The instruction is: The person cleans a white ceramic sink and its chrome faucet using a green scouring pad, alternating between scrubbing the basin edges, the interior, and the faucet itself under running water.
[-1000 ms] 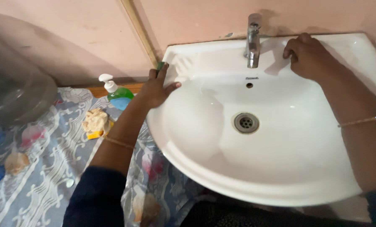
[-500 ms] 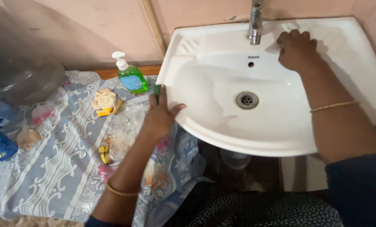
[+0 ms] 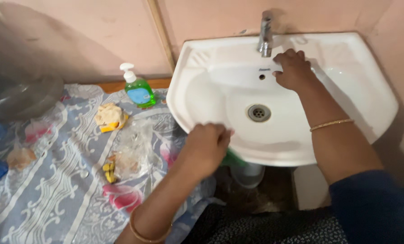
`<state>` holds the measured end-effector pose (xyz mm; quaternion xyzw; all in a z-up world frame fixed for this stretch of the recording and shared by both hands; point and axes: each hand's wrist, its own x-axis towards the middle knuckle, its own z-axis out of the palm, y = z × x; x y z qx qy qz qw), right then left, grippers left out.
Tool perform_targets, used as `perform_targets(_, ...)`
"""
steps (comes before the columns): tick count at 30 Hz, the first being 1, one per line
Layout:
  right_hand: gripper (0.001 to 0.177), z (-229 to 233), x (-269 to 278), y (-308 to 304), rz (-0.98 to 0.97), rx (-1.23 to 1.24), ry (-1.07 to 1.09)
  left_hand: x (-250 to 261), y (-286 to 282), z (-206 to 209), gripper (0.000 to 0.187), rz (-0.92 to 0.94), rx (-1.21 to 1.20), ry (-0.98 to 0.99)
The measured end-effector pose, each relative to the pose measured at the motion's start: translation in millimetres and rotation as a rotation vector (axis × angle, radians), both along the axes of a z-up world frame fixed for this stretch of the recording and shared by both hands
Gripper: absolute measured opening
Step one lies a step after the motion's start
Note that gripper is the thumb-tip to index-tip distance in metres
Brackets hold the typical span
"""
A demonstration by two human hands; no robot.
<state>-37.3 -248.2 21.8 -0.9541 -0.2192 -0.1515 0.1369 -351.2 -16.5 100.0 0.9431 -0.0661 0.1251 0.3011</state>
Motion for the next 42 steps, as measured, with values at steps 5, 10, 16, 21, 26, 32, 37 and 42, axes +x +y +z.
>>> perform_targets(5, 0.027, 11.8, 3.1, -0.3, 0.125, 0.231, -0.073, 102.1, -2.0, 27.2, 0.029, 0.099, -0.092, -0.250)
perform_targets(10, 0.031, 27.2, -2.7, 2.7, 0.157, 0.419, -0.255, 248.9, -16.9, 1.5, 0.037, 0.195, 0.085, 0.040)
perform_targets(16, 0.049, 51.9, -15.6, 26.2, 0.234, 0.417, -0.321, 303.3, -43.0, -40.0, 0.044, 0.216, 0.073, 0.282)
perform_targets(21, 0.050, 62.8, -6.0, 45.4, 0.272, 0.298, -0.334, 293.1, -51.6, -45.6, 0.041, 0.099, -0.067, 0.238)
perform_targets(26, 0.027, 62.1, 9.3, 52.5, 0.304, 0.417, -0.278, 298.8, -58.5, -48.6, 0.028, 0.033, -0.337, 0.105)
perform_targets(32, 0.018, 65.1, 29.7, 52.8, 0.315, 0.367, -0.453, 302.6, -46.9, -41.8, 0.022, -0.045, -0.568, 0.224)
perform_targets(37, 0.016, 70.1, 20.4, 54.0, 0.314, 0.372, -0.441, 303.5, -45.0, -39.1, 0.021, -0.094, -0.542, 0.211)
perform_targets(42, 0.033, 73.7, 10.8, 50.6, 0.459, 0.467, -0.466, 309.7, -48.8, -46.8, 0.029, -0.101, -0.405, 0.094)
